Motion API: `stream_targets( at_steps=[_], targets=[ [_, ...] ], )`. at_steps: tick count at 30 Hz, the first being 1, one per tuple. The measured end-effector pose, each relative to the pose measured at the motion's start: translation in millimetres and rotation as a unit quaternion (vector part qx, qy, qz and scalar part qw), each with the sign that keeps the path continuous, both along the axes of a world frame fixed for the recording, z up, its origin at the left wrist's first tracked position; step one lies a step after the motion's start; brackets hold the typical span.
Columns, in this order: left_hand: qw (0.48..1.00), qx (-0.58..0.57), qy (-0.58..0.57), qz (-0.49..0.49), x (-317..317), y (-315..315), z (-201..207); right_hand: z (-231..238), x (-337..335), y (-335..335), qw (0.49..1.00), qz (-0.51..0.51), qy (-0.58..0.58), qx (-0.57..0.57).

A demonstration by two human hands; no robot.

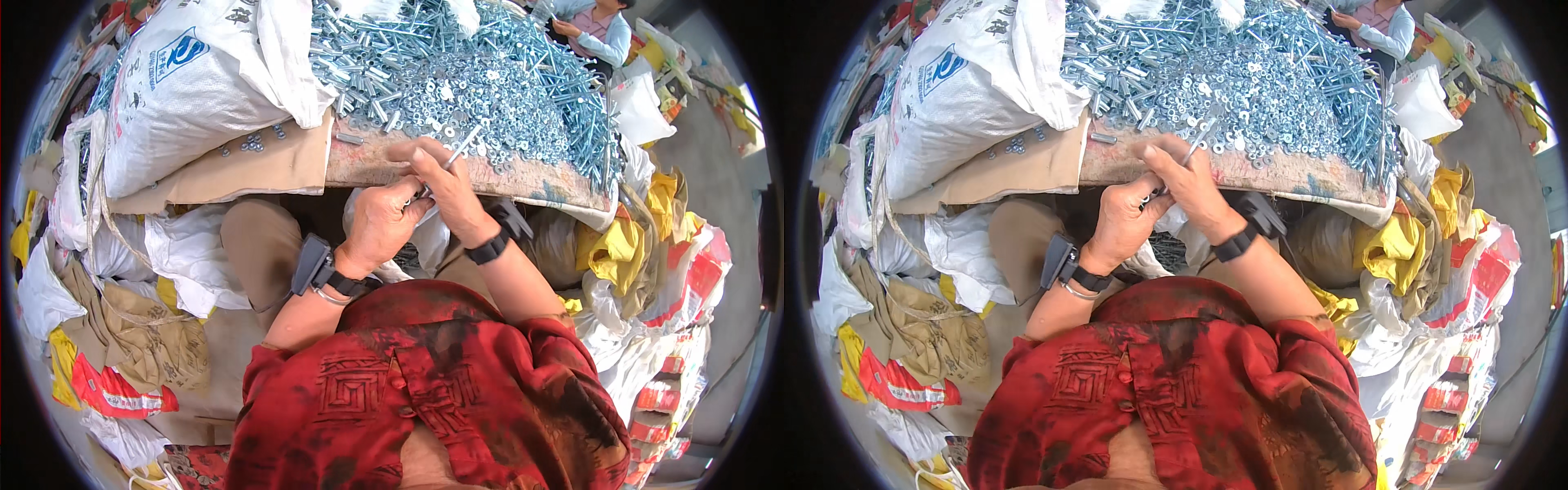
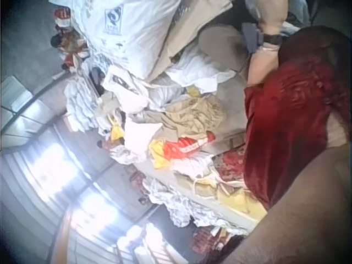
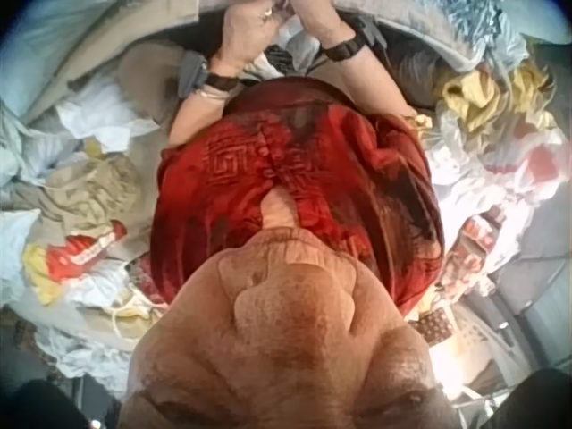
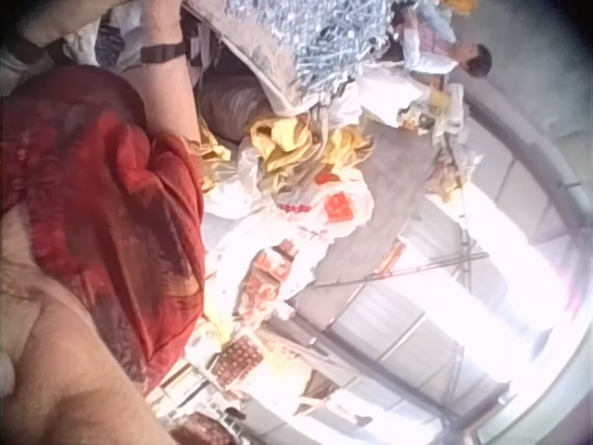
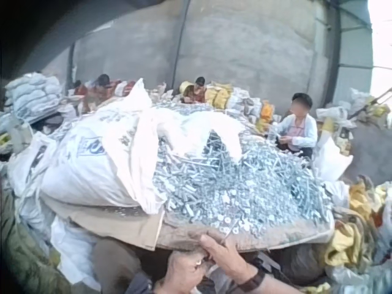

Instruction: Sliding washers onto long metal bolts or screws from a large pile of hardware.

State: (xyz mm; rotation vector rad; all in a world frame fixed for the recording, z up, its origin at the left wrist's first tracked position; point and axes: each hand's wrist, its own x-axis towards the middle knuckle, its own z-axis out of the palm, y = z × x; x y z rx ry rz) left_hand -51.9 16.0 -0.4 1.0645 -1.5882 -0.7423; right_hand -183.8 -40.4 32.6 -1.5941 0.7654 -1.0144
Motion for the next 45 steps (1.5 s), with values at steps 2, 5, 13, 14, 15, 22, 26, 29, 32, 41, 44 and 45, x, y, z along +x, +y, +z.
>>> stream_targets(
  at_steps=[2, 5, 13, 14, 15, 22, 26, 29, 32, 41, 44, 45],
  targets=[
    [1.000, -0.006, 0.015, 0.014, 4.1, -0.5, -1.3, 7.0, 14.6, 5.4, 0.997, 0.074, -0.018, -0.016],
    [0.978, 0.047, 0.163, 0.123, 33.7, -13.1, 2.8, 12.5, 16.1, 31.0, 0.986, -0.009, -0.007, -0.167],
    [0.994, -0.033, 0.091, 0.055, 23.4, -7.2, 2.5, 15.9, 0.0, 20.2, 0.995, -0.069, -0.057, 0.030],
    [0.994, -0.033, 0.079, 0.067, 24.9, -6.6, 4.3, 16.4, -11.5, 15.9, 0.996, -0.092, -0.004, 0.017],
    [0.994, -0.029, 0.080, 0.068, 28.0, -7.7, 5.5, 15.8, -21.4, 9.4, 0.991, -0.110, -0.029, 0.067],
    [0.998, -0.024, -0.026, 0.043, 14.3, -0.4, 1.5, 13.6, -12.7, 0.3, 0.990, -0.086, -0.020, -0.108],
    [0.995, -0.016, -0.081, 0.063, 10.4, -2.2, -0.5, 15.2, -22.9, -3.7, 0.957, -0.128, 0.240, -0.100],
    [0.992, -0.035, -0.095, 0.071, 6.6, 1.1, -4.2, 9.8, -19.7, -1.0, 0.995, -0.091, 0.038, -0.013],
    [0.988, -0.050, -0.122, 0.080, 7.2, -1.8, -2.2, 10.8, -23.3, -7.7, 0.983, -0.104, 0.127, -0.083],
    [0.947, -0.159, -0.246, 0.135, -1.6, -2.5, -1.1, 10.8, -41.0, -9.2, 0.969, -0.081, 0.219, -0.077],
    [0.937, -0.181, -0.266, 0.134, -5.7, -3.8, 1.4, 12.8, -44.6, -5.7, 0.933, -0.111, 0.320, -0.124],
    [0.938, -0.194, -0.260, 0.120, -7.8, -1.9, 6.5, 16.6, -44.9, -1.8, 0.942, -0.087, 0.301, -0.120]
  ],
)
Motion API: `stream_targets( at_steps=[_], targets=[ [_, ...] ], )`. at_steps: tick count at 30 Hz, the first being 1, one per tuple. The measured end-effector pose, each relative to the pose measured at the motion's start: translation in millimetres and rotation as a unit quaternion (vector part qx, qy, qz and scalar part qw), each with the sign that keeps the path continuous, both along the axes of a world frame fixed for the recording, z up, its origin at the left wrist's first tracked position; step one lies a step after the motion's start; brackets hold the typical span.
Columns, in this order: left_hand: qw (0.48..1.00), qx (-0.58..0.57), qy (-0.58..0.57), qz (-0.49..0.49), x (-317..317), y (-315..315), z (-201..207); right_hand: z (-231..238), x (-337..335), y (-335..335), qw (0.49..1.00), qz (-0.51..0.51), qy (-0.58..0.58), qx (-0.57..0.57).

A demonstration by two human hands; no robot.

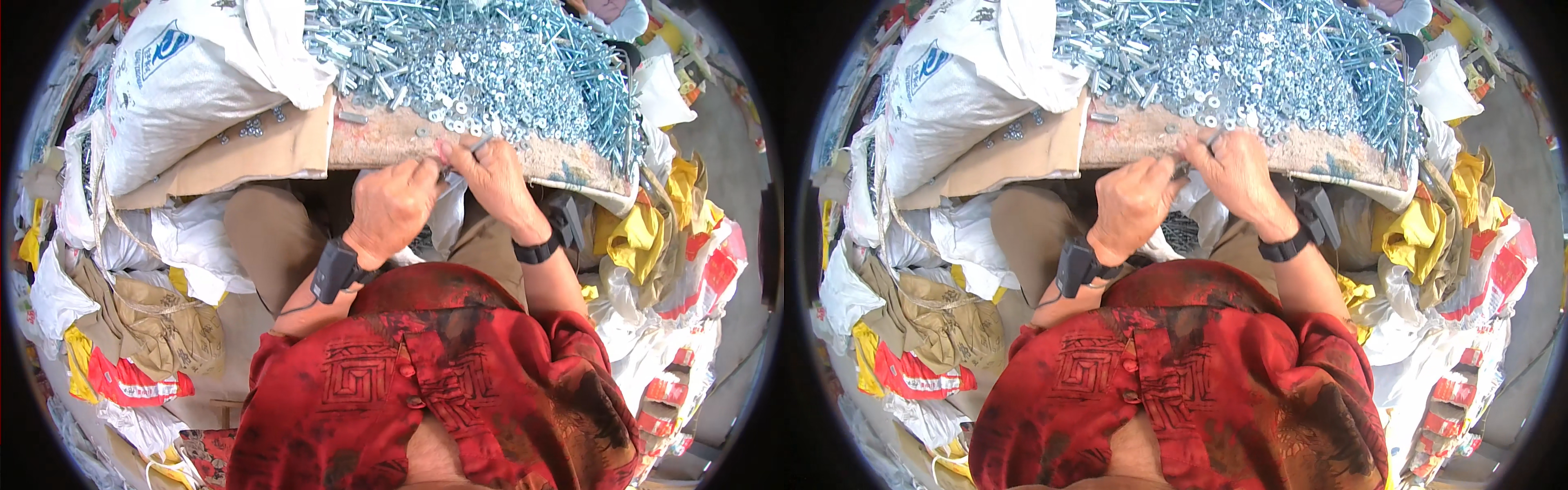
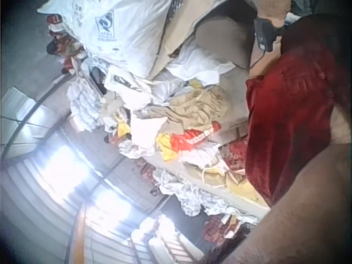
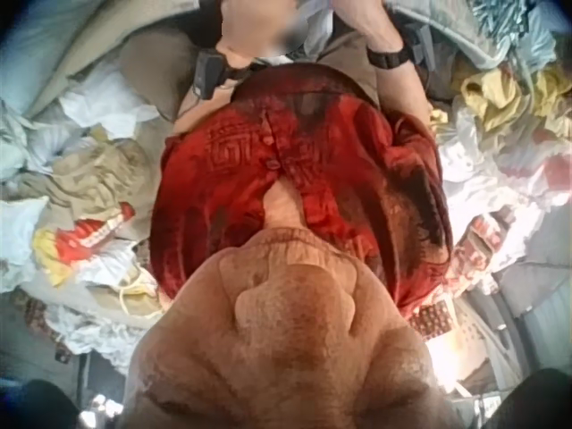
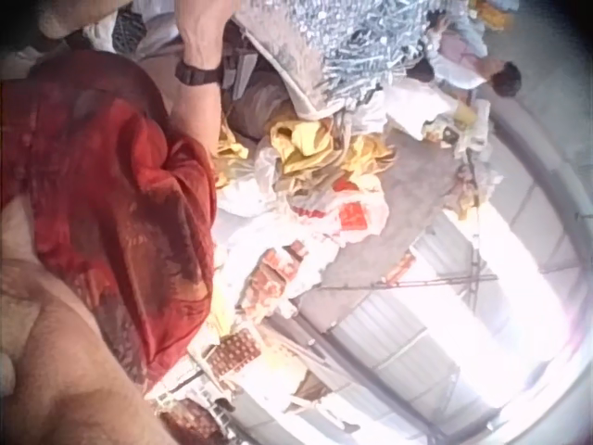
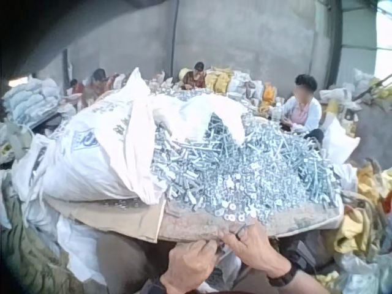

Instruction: Sliding washers onto long metal bolts or screws from a large pile of hardware.

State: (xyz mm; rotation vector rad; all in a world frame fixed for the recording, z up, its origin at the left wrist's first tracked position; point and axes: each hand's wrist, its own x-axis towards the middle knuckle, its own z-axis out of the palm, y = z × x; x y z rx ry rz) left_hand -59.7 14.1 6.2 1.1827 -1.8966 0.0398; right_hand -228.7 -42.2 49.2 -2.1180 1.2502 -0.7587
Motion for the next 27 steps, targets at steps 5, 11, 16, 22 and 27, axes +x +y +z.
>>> stream_targets(
  at_steps=[5, 11, 16, 22, 27],
  targets=[
    [0.903, 0.247, 0.175, -0.303, 11.9, -3.3, 2.7, 14.1, -39.9, 25.9, 0.971, 0.168, -0.083, 0.147],
    [0.876, 0.367, 0.111, -0.291, 16.4, -14.5, -11.4, -3.1, -36.6, 5.7, 0.964, 0.216, 0.048, 0.145],
    [0.777, 0.386, 0.442, -0.227, 35.4, -22.3, -7.3, 16.6, 1.1, -87.4, 0.999, 0.048, 0.017, 0.016],
    [0.610, 0.431, 0.617, -0.249, 45.3, -21.1, -13.2, 2.2, 84.8, -220.6, 0.953, -0.066, 0.162, -0.247],
    [0.588, 0.420, 0.641, -0.259, 50.3, -23.4, -21.0, -17.4, 107.4, -248.0, 0.897, -0.085, 0.357, -0.246]
  ],
)
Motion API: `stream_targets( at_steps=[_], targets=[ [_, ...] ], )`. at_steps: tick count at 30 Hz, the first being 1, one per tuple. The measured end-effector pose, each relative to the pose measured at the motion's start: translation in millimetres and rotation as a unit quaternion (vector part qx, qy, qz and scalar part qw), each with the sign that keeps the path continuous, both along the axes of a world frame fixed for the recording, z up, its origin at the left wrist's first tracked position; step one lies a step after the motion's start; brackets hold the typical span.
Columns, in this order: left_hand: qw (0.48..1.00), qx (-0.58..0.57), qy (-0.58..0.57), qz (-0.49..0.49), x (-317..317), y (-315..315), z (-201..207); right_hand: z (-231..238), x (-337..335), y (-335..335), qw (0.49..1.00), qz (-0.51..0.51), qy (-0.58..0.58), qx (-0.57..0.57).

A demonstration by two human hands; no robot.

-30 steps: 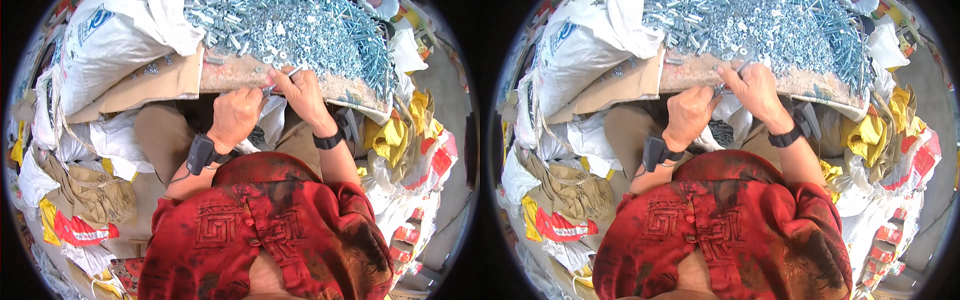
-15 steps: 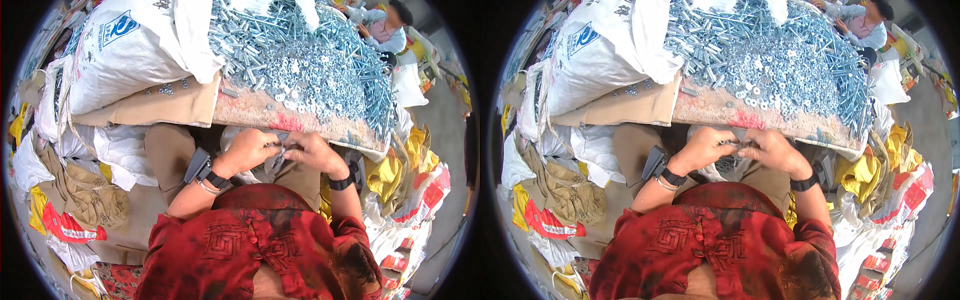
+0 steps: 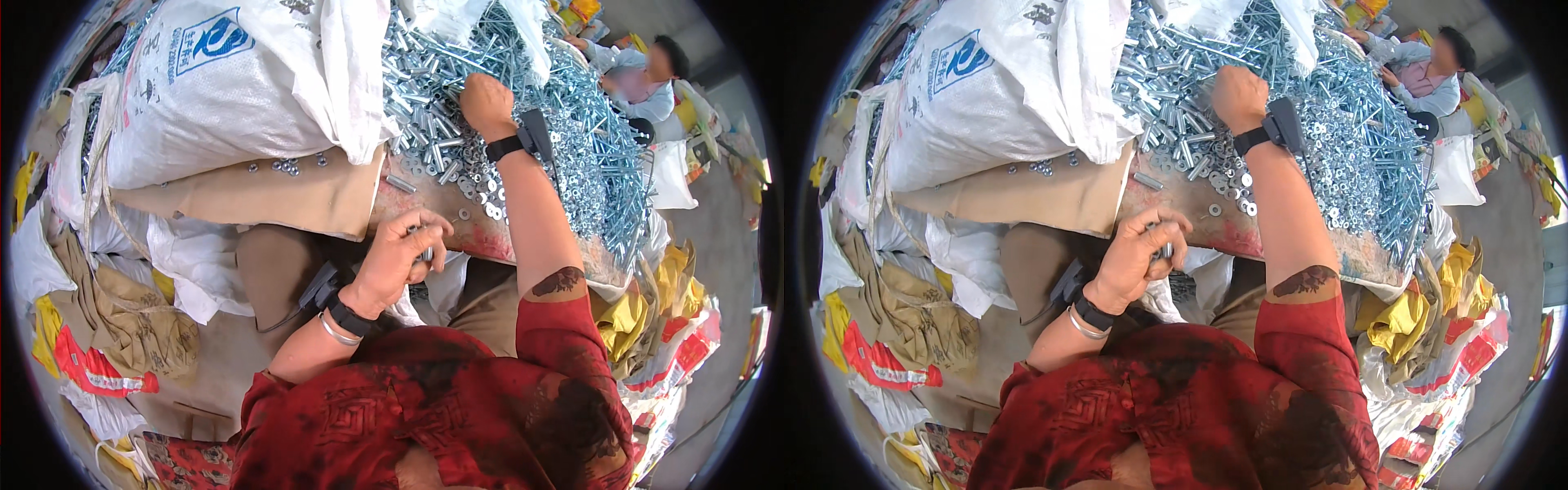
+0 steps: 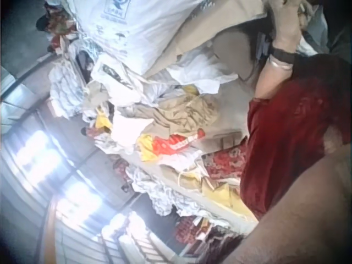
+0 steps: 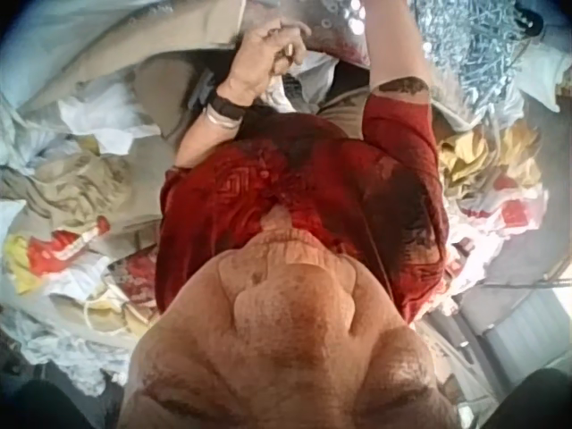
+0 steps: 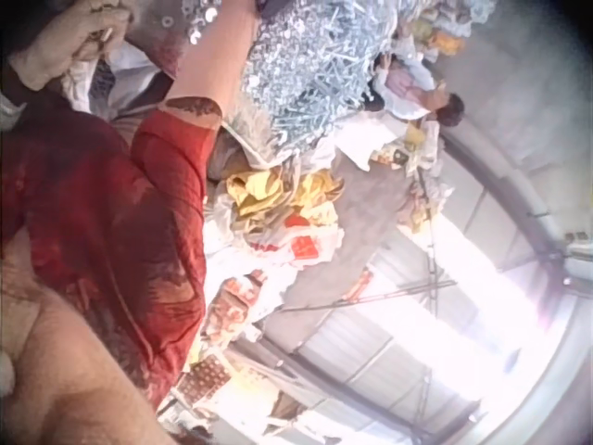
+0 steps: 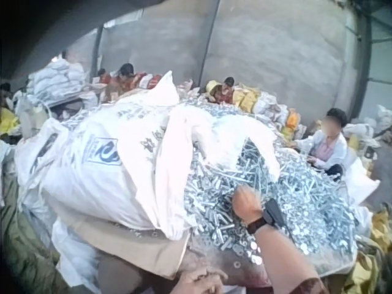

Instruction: Sliding washers onto long metal bolts or screws from a large pile of hardware.

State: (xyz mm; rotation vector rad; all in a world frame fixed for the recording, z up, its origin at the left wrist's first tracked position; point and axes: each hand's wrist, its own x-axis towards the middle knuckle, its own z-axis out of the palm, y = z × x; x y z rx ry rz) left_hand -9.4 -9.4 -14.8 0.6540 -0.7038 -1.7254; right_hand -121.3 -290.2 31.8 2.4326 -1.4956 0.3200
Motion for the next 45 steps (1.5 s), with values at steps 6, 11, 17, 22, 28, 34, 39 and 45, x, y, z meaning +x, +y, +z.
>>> stream_targets(
  at_steps=[6, 11, 17, 22, 28, 34, 39, 45],
  targets=[
    [0.987, 0.029, 0.135, 0.081, 5.6, -0.4, 5.0, 43.7, -32.3, 44.4, 0.996, -0.051, -0.041, -0.068],
    [0.985, 0.033, 0.154, 0.070, 1.3, -2.6, -0.5, 68.7, -84.4, 142.3, 0.906, 0.062, -0.419, -0.005],
    [0.979, 0.022, 0.201, 0.027, -14.0, -2.0, -7.2, 37.7, -121.3, 231.9, 0.821, 0.095, -0.545, 0.140],
    [0.978, 0.025, 0.209, 0.012, -22.3, 5.8, -15.3, 42.9, -129.5, 273.0, 0.697, 0.156, -0.685, 0.143],
    [0.973, 0.039, 0.226, -0.019, -29.3, 8.5, -16.2, 43.4, -119.0, 289.5, 0.720, 0.178, -0.655, 0.144],
    [0.968, 0.100, 0.215, 0.082, -23.1, 8.3, -7.5, 23.6, -99.7, 295.9, 0.750, 0.296, -0.590, 0.042],
    [0.984, 0.052, 0.113, 0.126, -22.2, 10.7, 0.0, 15.0, -98.8, 297.3, 0.800, 0.347, -0.488, 0.005],
    [0.968, 0.070, 0.229, 0.076, -11.3, 5.4, -0.7, 16.6, -95.7, 293.1, 0.692, 0.194, -0.684, 0.121]
  ],
)
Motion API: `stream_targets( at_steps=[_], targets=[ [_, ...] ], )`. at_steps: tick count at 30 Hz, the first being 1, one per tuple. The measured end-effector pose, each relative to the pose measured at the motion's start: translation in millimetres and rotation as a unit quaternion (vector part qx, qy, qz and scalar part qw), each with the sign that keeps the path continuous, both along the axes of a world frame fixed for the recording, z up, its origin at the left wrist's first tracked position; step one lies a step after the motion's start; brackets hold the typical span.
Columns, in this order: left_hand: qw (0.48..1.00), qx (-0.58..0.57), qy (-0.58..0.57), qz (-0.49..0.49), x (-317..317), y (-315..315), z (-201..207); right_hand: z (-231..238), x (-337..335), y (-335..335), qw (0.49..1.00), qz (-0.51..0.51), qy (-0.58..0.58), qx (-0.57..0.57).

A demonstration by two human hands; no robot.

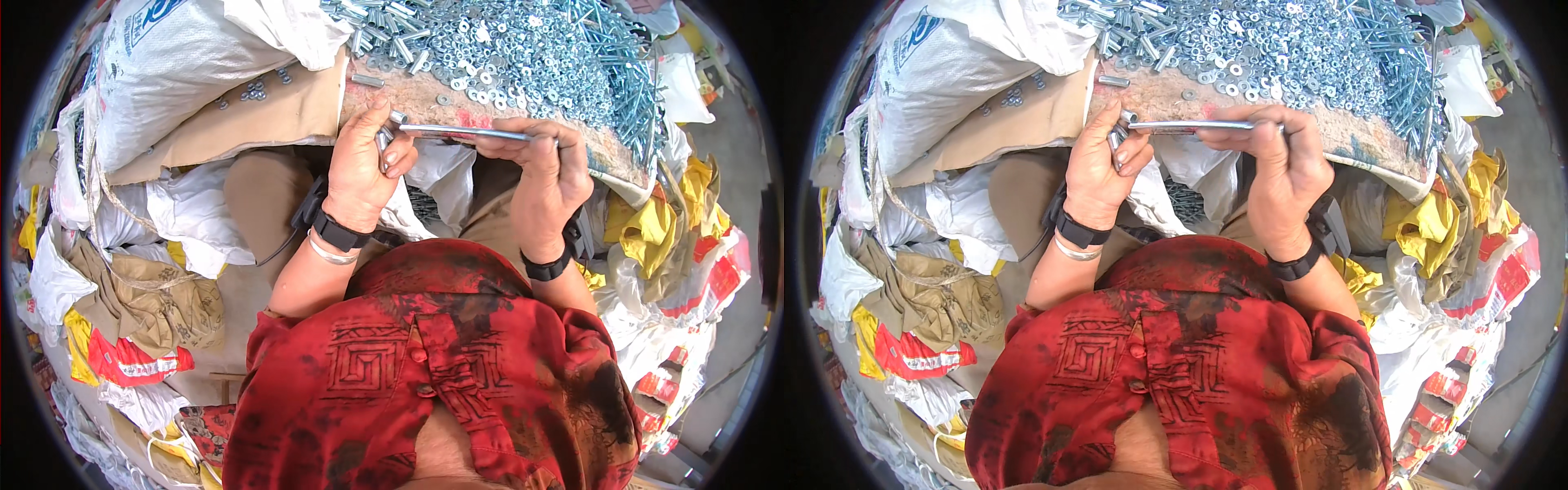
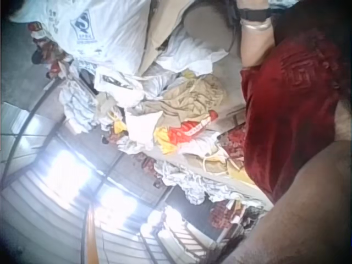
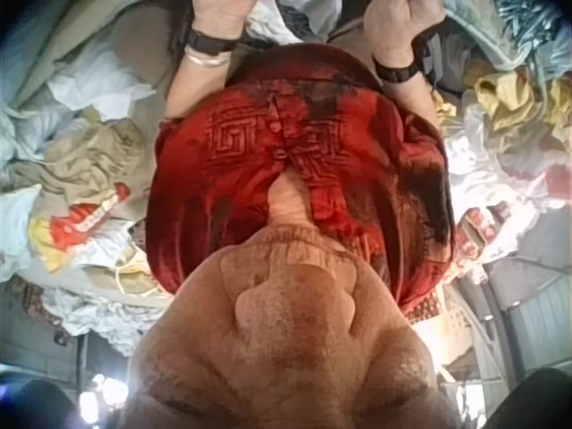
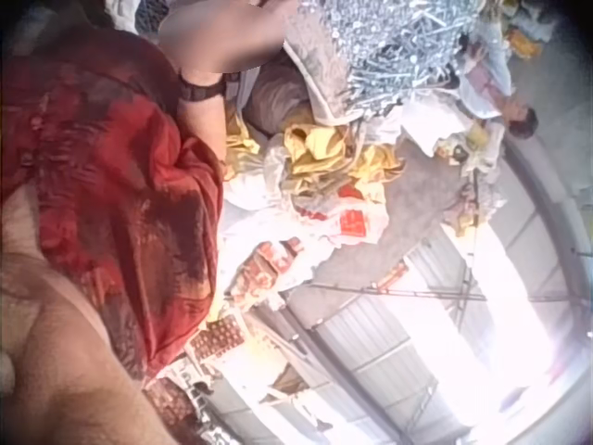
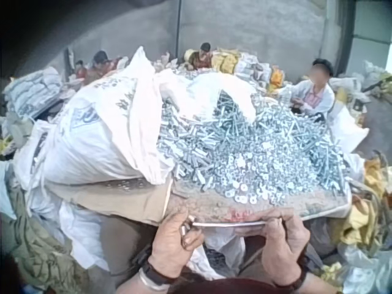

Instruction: Sliding washers onto long metal bolts or screws from a large pile of hardware.

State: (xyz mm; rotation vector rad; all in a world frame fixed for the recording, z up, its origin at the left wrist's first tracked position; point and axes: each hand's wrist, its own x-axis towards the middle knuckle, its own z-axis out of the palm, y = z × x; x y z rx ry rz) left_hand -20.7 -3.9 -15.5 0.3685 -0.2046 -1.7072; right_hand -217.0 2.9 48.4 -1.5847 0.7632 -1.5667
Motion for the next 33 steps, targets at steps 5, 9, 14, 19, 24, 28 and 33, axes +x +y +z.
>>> stream_targets(
  at_steps=[5, 9, 14, 19, 24, 28, 33],
  targets=[
    [0.995, -0.009, -0.100, -0.003, -7.4, 5.2, 1.6, 6.2, -4.0, -2.6, 1.000, 0.015, -0.012, -0.002],
    [0.992, -0.006, -0.119, -0.027, -11.1, 7.8, 4.3, 10.6, -7.5, -5.7, 0.999, -0.007, -0.001, -0.040],
    [0.998, 0.011, -0.015, -0.060, -7.4, 4.3, 0.7, 10.2, -14.4, -2.6, 1.000, 0.013, -0.007, -0.026],
    [0.997, 0.011, -0.018, -0.078, -8.5, 4.4, -1.5, 6.2, -4.1, -4.2, 0.992, -0.042, 0.060, -0.100],
    [0.999, -0.007, 0.030, -0.013, 6.6, -0.9, -1.0, -0.2, -10.0, -9.8, 0.918, -0.089, 0.347, -0.173],
    [0.998, 0.015, -0.060, -0.016, 6.0, 2.9, 6.8, 5.6, -13.4, -16.2, 0.917, 0.201, 0.258, 0.229],
    [0.977, 0.012, -0.145, -0.156, 0.5, 0.7, 9.0, -22.9, 12.3, -38.8, 0.896, 0.293, 0.169, 0.289]
  ],
)
